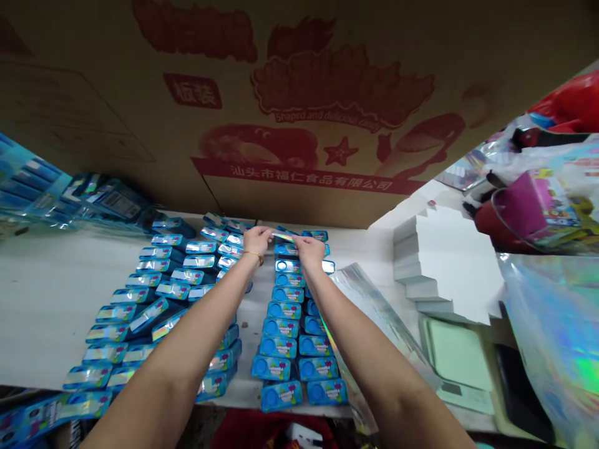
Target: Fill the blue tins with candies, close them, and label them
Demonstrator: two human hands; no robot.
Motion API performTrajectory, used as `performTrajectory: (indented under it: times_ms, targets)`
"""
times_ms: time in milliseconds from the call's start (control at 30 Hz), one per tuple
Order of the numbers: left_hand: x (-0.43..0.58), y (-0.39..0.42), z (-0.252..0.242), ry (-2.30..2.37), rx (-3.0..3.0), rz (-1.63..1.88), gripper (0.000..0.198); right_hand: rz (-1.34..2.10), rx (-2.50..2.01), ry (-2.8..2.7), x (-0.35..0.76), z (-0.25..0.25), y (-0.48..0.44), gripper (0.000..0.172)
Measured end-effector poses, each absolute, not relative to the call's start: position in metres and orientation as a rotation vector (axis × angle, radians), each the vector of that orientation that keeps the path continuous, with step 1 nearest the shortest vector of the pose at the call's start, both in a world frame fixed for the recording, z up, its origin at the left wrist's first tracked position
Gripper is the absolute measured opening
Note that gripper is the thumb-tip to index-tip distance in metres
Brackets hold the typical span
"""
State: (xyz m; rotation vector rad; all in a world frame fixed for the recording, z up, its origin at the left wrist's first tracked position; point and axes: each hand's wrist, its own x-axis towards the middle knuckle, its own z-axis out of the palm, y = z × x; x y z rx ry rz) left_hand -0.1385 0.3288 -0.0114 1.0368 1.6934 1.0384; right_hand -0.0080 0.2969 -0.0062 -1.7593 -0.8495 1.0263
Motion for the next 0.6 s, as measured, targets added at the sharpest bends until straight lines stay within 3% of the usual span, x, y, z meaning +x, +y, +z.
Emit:
performTrajectory:
  times_ms: [233,600]
  targets:
    - [-0.148,0.369,-0.024,1.98,1.601,0.536,0.025,0.698,-2.143,-1.226,-0.024,-0.011,0.315,0.028]
    - [-0.133,0.38,-0.03,1.972,1.716,0.262,0.018,0.558,-2.419,-1.545,-0.028,-0.005,0.319,0.028]
